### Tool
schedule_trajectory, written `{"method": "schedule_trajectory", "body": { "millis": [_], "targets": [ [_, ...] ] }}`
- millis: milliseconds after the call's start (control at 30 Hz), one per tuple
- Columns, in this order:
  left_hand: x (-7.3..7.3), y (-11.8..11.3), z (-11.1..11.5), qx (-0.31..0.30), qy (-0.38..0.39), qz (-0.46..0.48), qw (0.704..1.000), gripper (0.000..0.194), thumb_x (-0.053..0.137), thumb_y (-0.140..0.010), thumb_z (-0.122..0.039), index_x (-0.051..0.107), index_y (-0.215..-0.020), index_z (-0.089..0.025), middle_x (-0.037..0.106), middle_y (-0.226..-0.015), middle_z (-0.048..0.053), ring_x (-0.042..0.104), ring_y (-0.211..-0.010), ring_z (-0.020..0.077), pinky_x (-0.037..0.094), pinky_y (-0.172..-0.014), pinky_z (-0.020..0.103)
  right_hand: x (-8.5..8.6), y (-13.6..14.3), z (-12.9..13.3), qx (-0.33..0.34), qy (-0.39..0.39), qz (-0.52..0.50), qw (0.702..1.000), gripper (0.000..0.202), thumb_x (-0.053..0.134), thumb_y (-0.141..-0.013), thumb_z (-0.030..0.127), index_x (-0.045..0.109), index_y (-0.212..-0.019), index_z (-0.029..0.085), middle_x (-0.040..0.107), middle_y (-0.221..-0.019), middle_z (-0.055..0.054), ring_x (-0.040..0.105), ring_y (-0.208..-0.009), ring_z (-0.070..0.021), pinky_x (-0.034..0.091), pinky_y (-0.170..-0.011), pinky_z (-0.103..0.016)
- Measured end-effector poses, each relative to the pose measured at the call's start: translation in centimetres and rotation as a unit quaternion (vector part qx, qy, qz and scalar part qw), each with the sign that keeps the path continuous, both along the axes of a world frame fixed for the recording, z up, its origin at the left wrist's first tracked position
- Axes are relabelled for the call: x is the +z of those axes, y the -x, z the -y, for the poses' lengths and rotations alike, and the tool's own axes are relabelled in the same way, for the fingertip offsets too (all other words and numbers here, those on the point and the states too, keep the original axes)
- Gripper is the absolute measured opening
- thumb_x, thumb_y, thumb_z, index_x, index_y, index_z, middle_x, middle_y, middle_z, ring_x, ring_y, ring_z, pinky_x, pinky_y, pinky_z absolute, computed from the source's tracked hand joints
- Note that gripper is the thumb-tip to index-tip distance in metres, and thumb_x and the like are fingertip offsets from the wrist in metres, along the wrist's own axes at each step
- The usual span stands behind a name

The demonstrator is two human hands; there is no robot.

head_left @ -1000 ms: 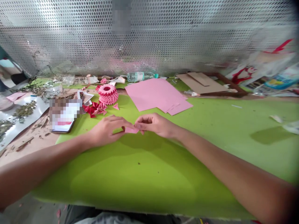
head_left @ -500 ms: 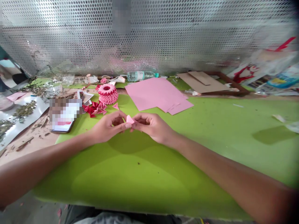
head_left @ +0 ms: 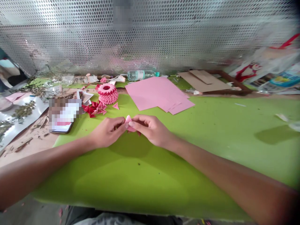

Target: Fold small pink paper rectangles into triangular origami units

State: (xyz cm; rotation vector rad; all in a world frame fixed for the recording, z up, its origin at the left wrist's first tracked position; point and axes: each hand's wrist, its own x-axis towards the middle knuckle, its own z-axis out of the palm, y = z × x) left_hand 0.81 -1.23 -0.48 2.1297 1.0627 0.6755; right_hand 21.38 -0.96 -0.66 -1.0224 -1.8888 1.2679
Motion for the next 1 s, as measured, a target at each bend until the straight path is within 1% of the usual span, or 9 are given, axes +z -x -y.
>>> {"method": "schedule_trajectory", "body": {
  "millis": [67, 133, 267, 367, 533, 633, 700, 833, 1000],
  "targets": [
    [-0.03, 0.05, 0.11, -0.011, 0.001, 0.003, 1.0, 0.042, 0.039, -0.102, -0.047, 0.052, -0.077, -0.016, 0.053, -0.065, -0.002, 0.048, -0.055, 0.0096, 0.033, -0.052, 0.022, 0.06, 0.02, 0.06, -0.016, -0.026, 0.013, 0.999, 0.031, 0.059, -0.093, 0.046, 0.07, -0.091, 0.017, 0.07, -0.078, -0.003, 0.053, -0.058, -0.0118, 0.038, -0.053, -0.026],
    [-0.05, 0.11, 0.19, -0.006, -0.006, 0.01, 1.0, 0.04, 0.039, -0.103, -0.046, 0.056, -0.081, -0.016, 0.056, -0.068, -0.001, 0.051, -0.059, 0.0108, 0.037, -0.055, 0.023, 0.1, 0.03, 0.13, -0.029, -0.043, 0.016, 0.999, 0.031, 0.058, -0.094, 0.044, 0.069, -0.086, 0.017, 0.066, -0.073, -0.002, 0.048, -0.055, -0.0108, 0.036, -0.052, -0.026],
    [0.08, 0.18, 0.18, 0.025, -0.027, 0.031, 0.999, 0.037, 0.043, -0.102, -0.044, 0.062, -0.086, -0.016, 0.063, -0.075, 0.002, 0.055, -0.064, 0.0125, 0.04, -0.059, 0.024, 0.17, -0.02, 0.19, -0.022, -0.041, 0.025, 0.999, 0.029, 0.057, -0.094, 0.042, 0.068, -0.085, 0.016, 0.067, -0.077, -0.004, 0.052, -0.058, -0.0121, 0.039, -0.054, -0.027],
    [0.21, 0.28, 0.08, 0.025, -0.028, 0.042, 0.998, 0.034, 0.044, -0.102, -0.04, 0.062, -0.086, -0.016, 0.069, -0.083, 0.004, 0.056, -0.066, 0.0125, 0.041, -0.061, 0.025, 0.24, 0.0, 0.14, -0.008, -0.035, 0.036, 0.999, 0.031, 0.057, -0.094, 0.043, 0.068, -0.084, 0.016, 0.068, -0.078, -0.004, 0.054, -0.059, -0.0126, 0.041, -0.056, -0.027],
    [0.14, 0.48, 0.0, -0.014, -0.011, -0.01, 1.0, 0.029, 0.044, -0.1, -0.033, 0.061, -0.085, -0.016, 0.061, -0.068, 0.0, 0.05, -0.057, 0.0108, 0.034, -0.053, 0.022, 0.01, 0.11, -0.12, -0.029, -0.043, 0.018, 0.998, 0.028, 0.064, -0.089, 0.045, 0.068, -0.097, 0.018, 0.07, -0.083, -0.004, 0.059, -0.067, -0.0144, 0.044, -0.06, -0.028],
    [0.07, 0.43, 0.07, -0.022, 0.001, -0.037, 0.999, 0.027, 0.045, -0.098, -0.031, 0.061, -0.084, -0.015, 0.058, -0.064, -0.001, 0.043, -0.05, 0.009, 0.03, -0.049, 0.021, -0.24, 0.06, -0.32, -0.021, -0.065, 0.035, 0.997, 0.024, 0.065, -0.089, 0.043, 0.069, -0.09, 0.019, 0.07, -0.08, -0.003, 0.06, -0.07, -0.0152, 0.044, -0.061, -0.027],
    [0.08, 0.37, 0.1, -0.023, 0.001, -0.044, 0.999, 0.028, 0.044, -0.098, -0.031, 0.063, -0.085, -0.015, 0.059, -0.065, -0.001, 0.042, -0.049, 0.0086, 0.029, -0.048, 0.021, -0.24, -0.02, -0.4, -0.018, -0.077, 0.048, 0.996, 0.026, 0.064, -0.089, 0.045, 0.07, -0.087, 0.019, 0.068, -0.076, -0.002, 0.059, -0.069, -0.0151, 0.042, -0.059, -0.027],
    [0.16, 0.42, 0.03, -0.037, -0.018, -0.039, 0.998, 0.029, 0.045, -0.098, -0.031, 0.066, -0.085, -0.015, 0.065, -0.072, 0.002, 0.05, -0.055, 0.0103, 0.035, -0.052, 0.021, 0.12, -0.19, -0.41, -0.018, -0.072, 0.071, 0.995, 0.034, 0.064, -0.088, 0.051, 0.07, -0.081, 0.018, 0.064, -0.068, -0.001, 0.053, -0.06, -0.0133, 0.036, -0.055, -0.027],
    [0.26, 0.81, -0.2, -0.083, -0.038, -0.038, 0.995, 0.027, 0.047, -0.098, -0.029, 0.067, -0.086, -0.015, 0.07, -0.079, 0.004, 0.06, -0.066, 0.0132, 0.044, -0.061, 0.022, 0.3, -0.38, -0.19, -0.008, -0.062, 0.085, 0.994, 0.037, 0.065, -0.087, 0.053, 0.069, -0.077, 0.018, 0.061, -0.064, 0.0, 0.046, -0.053, -0.0106, 0.032, -0.052, -0.026]
  ]
}}
